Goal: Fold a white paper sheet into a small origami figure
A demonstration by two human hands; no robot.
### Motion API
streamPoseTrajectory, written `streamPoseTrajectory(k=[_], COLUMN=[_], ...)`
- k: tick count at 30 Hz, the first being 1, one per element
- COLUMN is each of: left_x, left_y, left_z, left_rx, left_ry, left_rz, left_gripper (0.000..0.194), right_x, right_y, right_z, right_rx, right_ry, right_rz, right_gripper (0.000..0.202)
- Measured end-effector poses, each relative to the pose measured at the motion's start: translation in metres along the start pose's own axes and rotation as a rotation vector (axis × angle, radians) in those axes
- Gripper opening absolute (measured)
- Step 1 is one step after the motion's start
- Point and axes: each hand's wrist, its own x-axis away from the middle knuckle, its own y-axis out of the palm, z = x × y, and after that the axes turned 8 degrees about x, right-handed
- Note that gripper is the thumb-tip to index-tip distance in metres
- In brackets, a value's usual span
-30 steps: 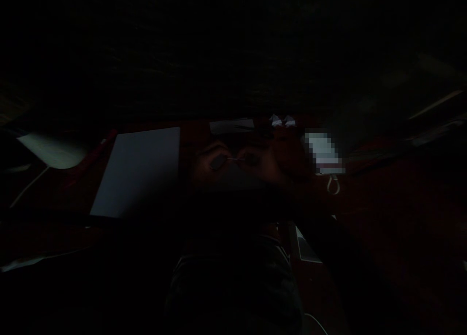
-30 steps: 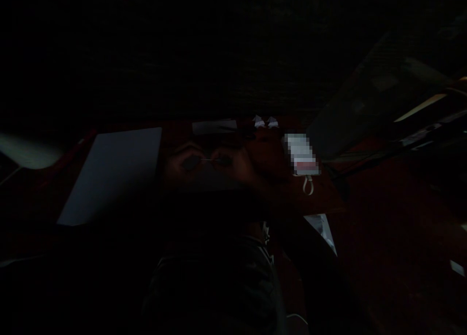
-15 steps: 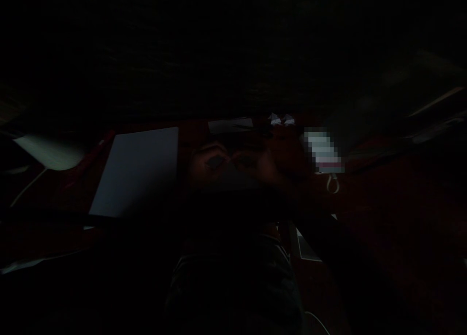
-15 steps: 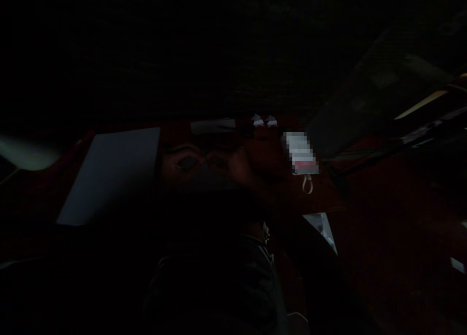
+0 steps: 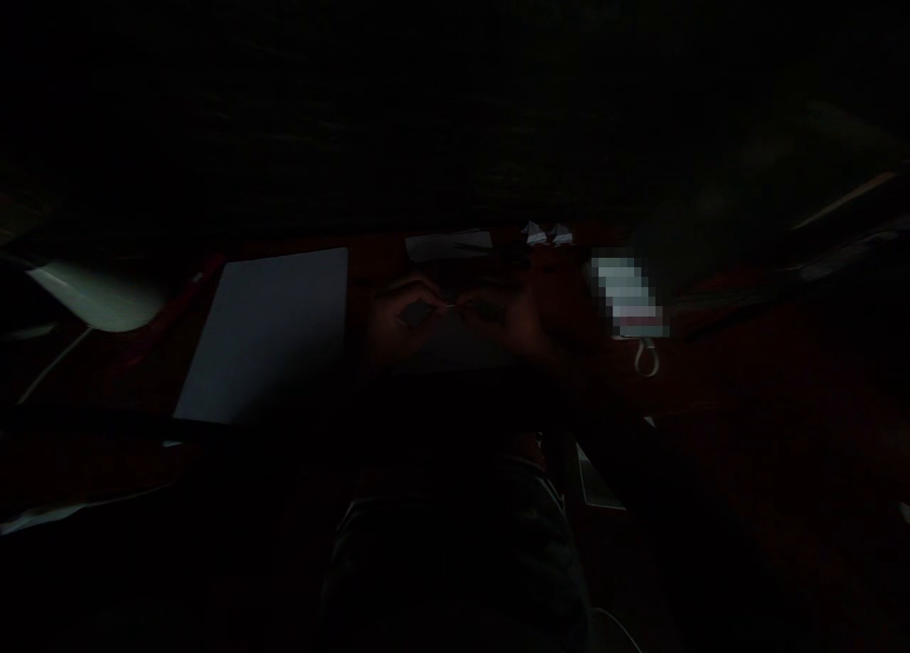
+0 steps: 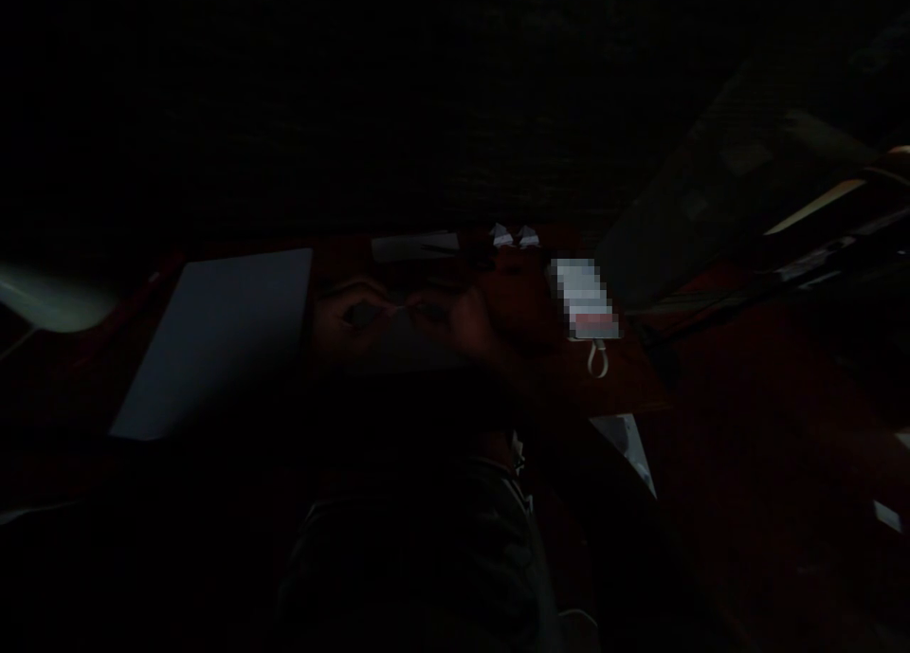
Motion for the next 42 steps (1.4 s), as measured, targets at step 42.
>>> streamPoseTrajectory(k=[42], left_x=[0.000], left_y=[-0.001], left_z=[-0.005], left_rx=[0.155], left_ry=[-0.122], left_rz=[0.102], left_gripper=[0.011], right_x=[-0.001], right_y=[-0.003], right_z=[0.005], right_rx=[-0.116], right_ry=[0.001], right_rz=[0.066], right_gripper=[0.004])
